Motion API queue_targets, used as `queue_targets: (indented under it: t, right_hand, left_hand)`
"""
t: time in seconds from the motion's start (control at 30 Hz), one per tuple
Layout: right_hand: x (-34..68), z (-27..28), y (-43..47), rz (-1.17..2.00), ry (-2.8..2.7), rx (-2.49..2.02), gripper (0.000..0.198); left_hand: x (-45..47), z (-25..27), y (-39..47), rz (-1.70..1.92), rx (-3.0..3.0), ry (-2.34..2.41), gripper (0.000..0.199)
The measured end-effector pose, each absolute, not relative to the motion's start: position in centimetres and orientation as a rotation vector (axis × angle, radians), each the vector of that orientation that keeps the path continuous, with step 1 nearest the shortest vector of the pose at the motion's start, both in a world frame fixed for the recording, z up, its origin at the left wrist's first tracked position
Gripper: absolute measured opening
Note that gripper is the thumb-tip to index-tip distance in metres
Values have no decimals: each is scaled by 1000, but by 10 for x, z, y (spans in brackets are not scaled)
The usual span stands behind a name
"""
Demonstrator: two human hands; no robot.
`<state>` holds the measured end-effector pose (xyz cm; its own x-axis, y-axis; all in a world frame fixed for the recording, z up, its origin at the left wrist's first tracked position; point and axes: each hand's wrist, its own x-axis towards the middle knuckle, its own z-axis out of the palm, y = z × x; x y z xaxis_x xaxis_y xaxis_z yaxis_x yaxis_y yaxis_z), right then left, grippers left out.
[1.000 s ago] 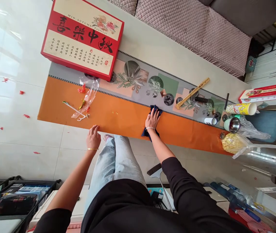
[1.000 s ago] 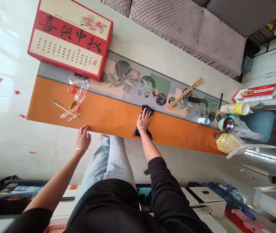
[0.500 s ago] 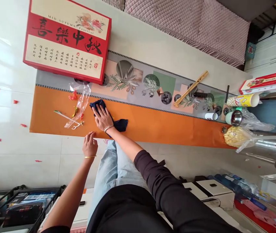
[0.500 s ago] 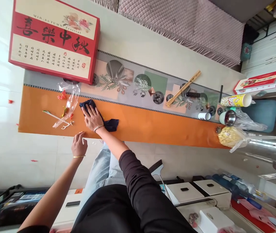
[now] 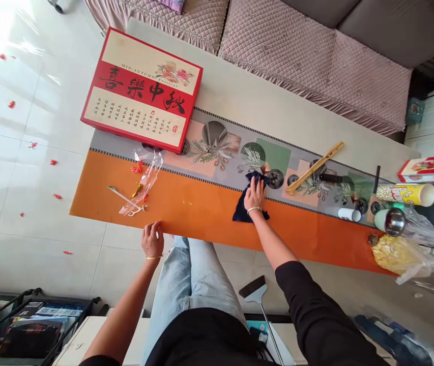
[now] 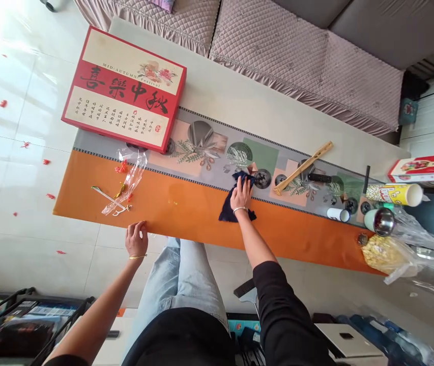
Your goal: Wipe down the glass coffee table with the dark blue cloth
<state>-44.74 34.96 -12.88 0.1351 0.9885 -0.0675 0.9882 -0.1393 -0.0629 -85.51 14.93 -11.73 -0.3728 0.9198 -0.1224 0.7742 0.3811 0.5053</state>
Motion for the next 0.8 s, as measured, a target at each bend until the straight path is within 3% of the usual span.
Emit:
queue_targets:
  t: [0.23, 0.47, 0.63, 0.8]
  right_hand:
    - [-483, -151, 555, 31, -2051, -2290, 59]
    - [-575, -177, 700, 86, -2282, -1871, 60]
    - [-619, -186, 741, 106, -2408, -1613, 65]
    - [-642, -166, 696, 166, -2464, -1602, 60]
  left_hand:
    - [-825, -148, 169, 462, 1084, 2677, 21]
    - [-823, -162, 159, 461, 1127, 2715, 13]
    - [-823, -162, 157, 456, 1120, 2718, 11]
    - [-823, -161, 160, 472, 1128, 2714, 13]
